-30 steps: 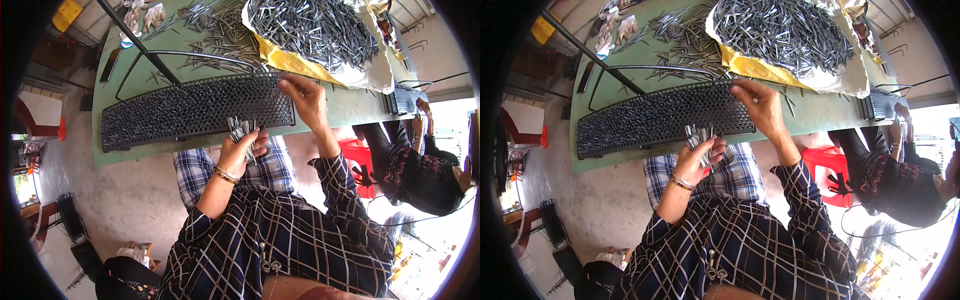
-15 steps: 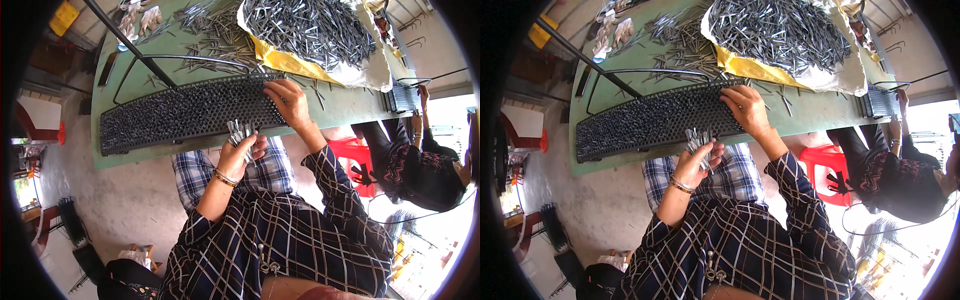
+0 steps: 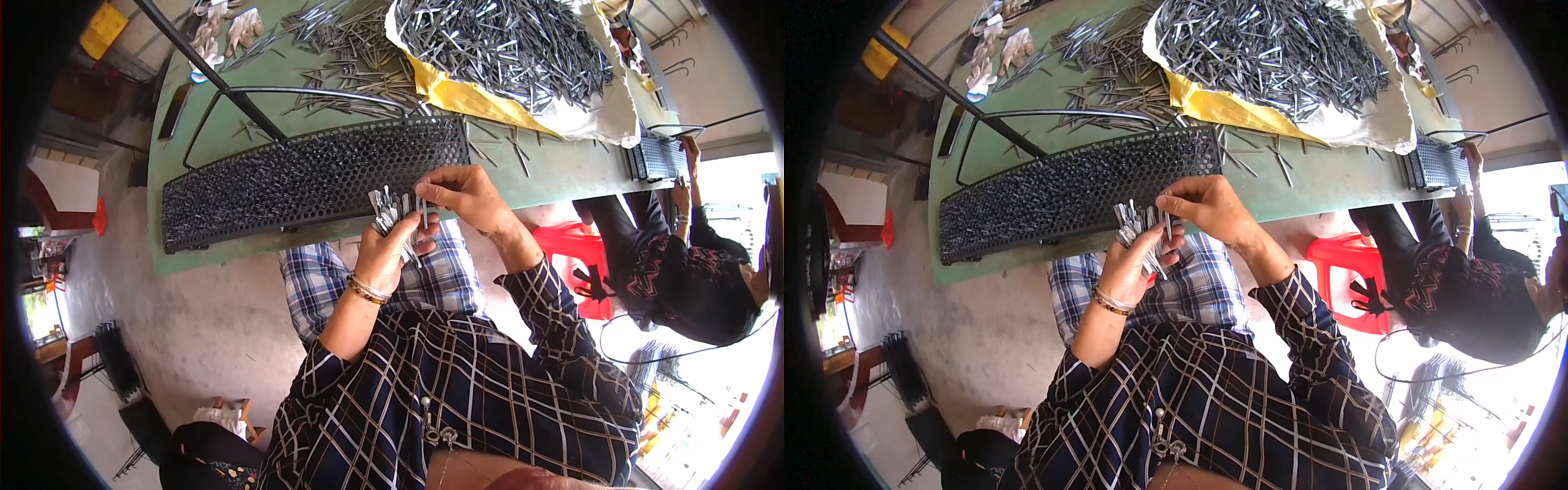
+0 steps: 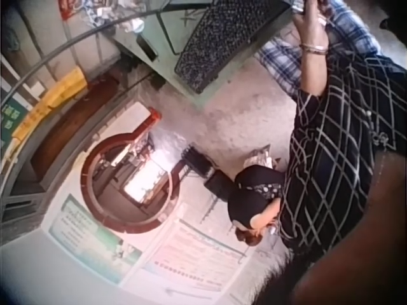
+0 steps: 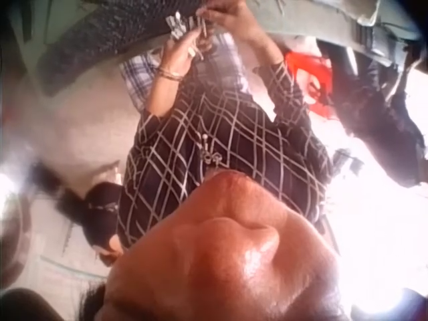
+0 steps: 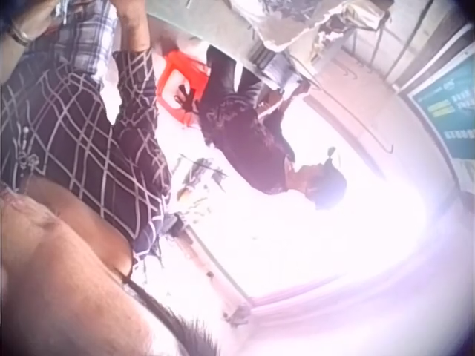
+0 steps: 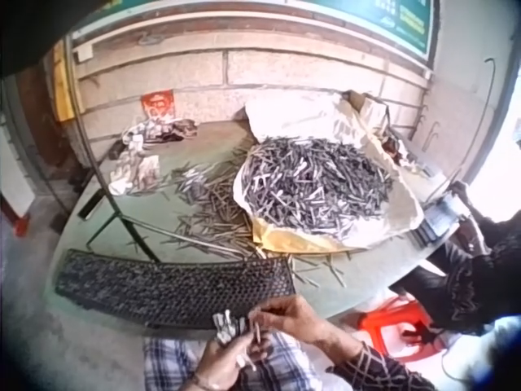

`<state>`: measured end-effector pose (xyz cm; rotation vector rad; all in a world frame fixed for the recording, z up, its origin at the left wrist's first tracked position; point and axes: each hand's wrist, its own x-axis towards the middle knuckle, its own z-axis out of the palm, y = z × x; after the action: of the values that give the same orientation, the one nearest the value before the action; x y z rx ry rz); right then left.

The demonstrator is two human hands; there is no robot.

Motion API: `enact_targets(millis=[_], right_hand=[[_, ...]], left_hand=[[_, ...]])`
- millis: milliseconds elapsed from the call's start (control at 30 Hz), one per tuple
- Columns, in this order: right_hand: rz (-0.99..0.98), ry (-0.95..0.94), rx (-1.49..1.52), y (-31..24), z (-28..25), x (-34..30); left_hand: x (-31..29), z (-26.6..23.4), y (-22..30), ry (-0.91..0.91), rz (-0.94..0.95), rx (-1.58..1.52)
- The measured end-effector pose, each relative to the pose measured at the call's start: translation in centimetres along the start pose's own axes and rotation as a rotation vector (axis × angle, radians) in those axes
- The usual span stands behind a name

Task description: Sorting thin metal strips and inserting them into a grid organizer.

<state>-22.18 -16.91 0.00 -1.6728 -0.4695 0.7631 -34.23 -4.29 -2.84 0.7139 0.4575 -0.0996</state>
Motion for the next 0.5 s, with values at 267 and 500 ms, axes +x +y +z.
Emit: enact_targets(millis=[267,500], right_hand=[[-0.348,0.456,-0.062,0.9,-3.6,1.5],[-0.387,0.494,-0.272,2.6,-4.6,4.1]], left_hand=[[0.1,-0.3,-0.6,0.046,-0.029,0.023],[0.2,0.0,-0.8,0.056,-0.057,0.04]])
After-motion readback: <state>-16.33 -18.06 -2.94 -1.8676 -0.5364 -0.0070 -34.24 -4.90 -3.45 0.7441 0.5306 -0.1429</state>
